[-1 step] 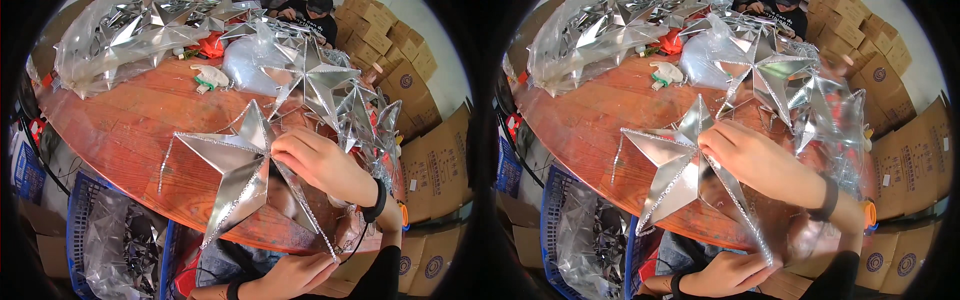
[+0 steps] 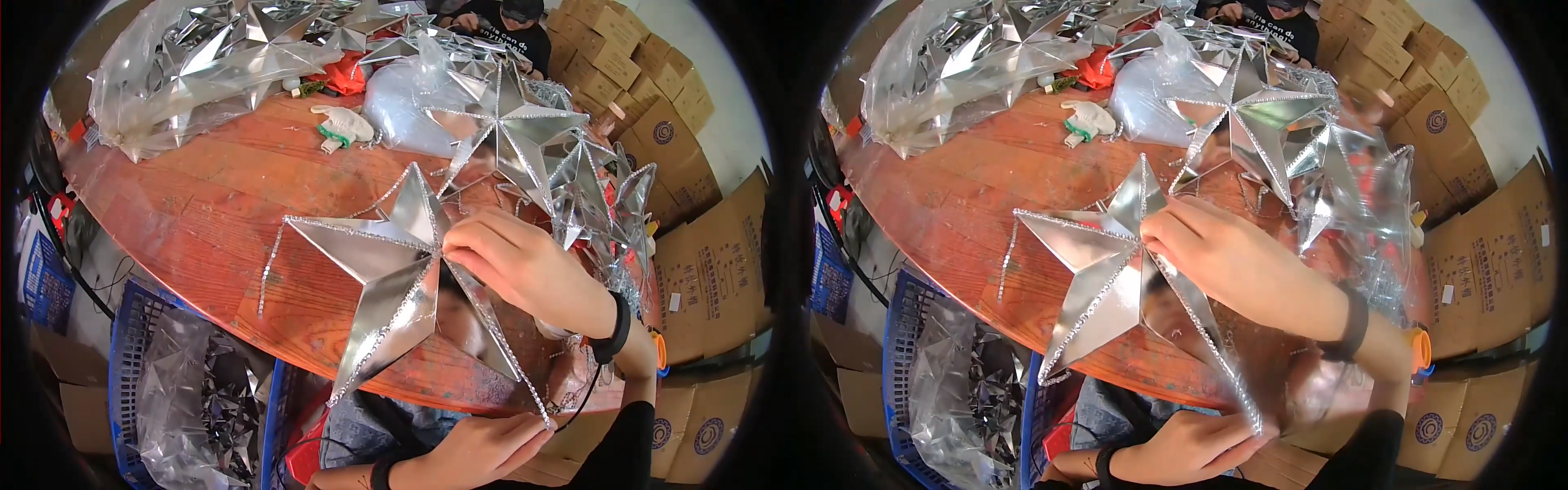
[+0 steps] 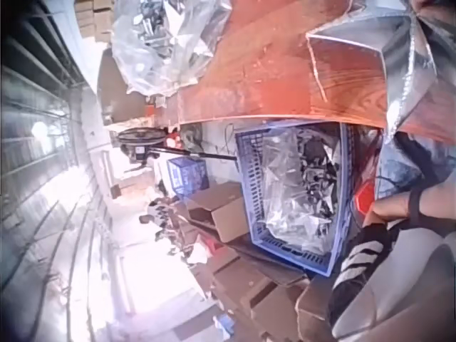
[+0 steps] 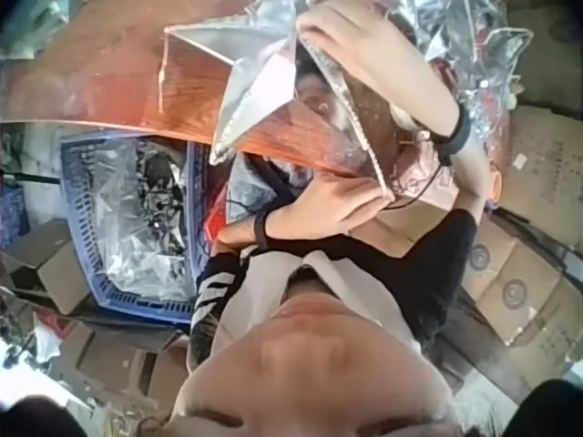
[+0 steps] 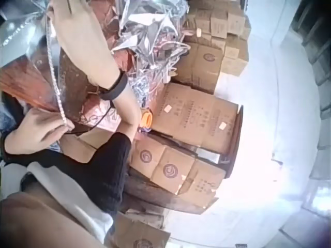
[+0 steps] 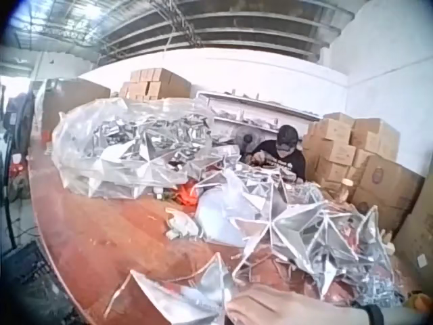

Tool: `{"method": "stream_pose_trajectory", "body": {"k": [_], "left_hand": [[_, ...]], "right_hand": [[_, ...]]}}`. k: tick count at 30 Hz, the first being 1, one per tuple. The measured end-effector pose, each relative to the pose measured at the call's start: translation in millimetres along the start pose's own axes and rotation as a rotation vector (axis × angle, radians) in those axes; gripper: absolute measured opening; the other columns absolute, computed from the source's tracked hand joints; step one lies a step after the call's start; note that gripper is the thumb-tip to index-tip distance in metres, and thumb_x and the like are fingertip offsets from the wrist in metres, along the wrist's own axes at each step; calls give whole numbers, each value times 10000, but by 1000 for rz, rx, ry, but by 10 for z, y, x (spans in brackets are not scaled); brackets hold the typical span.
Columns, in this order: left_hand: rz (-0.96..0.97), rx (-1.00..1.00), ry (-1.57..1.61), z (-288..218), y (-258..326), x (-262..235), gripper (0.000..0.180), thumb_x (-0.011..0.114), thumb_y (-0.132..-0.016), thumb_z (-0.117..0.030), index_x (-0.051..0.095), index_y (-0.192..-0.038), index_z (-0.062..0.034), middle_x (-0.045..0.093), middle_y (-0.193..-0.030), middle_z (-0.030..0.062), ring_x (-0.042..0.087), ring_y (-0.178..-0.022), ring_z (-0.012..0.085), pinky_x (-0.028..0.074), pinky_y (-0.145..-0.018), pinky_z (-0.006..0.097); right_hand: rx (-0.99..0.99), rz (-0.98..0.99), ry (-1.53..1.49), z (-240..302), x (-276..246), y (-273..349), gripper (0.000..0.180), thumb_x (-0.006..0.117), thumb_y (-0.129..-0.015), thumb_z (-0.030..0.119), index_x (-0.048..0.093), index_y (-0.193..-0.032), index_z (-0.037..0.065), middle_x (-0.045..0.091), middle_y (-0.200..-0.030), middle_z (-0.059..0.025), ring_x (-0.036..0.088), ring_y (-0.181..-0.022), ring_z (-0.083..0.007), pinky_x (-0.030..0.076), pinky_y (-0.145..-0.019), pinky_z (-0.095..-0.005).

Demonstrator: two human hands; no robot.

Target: Assembling decorative metallic stars by gluing on silver chain accents using a hot glue gun.

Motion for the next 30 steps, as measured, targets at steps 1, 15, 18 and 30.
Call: {"method": "stream_pose_trajectory", "body": {"k": [1, 15, 18, 30], "left_hand": [[21, -13, 5, -3, -1, -4, 201, 641, -814, -72, 606, -1007, -27, 610, -771, 116, 603, -631, 274, 494, -553, 345], [59, -11, 47, 19, -32, -15, 193, 622, -828, -56, 595, -1014, -9, 618, -783, 127, 612, -671, 290, 497, -590, 358], [46, -7, 80, 2, -30, -12, 200, 627, -824, -56, 597, -1015, -6, 622, -800, 133, 615, -677, 293, 500, -595, 359], [-83, -104, 76, 160, 117, 217, 84, 592, -875, -69, 611, -936, -14, 628, -688, 90, 632, -575, 211, 480, -526, 281]], "right_hand": [[9, -2, 0, 5, -8, 15, 126, 579, -837, 70, 508, -922, 11, 533, -860, -116, 577, -827, -279, 488, -728, -361], [-22, -12, -70, -9, -13, 126, 197, 591, -807, 33, 548, -992, -18, 589, -1032, -98, 596, -942, -269, 504, -800, -336], [-24, -6, -65, 5, -16, 133, 203, 579, -807, 28, 547, -1002, -20, 588, -1049, -100, 595, -958, -273, 502, -811, -336], [-75, -26, -109, -48, 2, 166, 272, 541, -748, 12, 541, -1016, -30, 574, -1038, -131, 582, -962, -294, 475, -890, -358]]}}
Point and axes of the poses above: each hand's wrist, its own y-axis away from the middle knuckle, its own x-axis out of the palm, z = x × y, the point moved 1 cm from there along -y, towards the middle knuckle
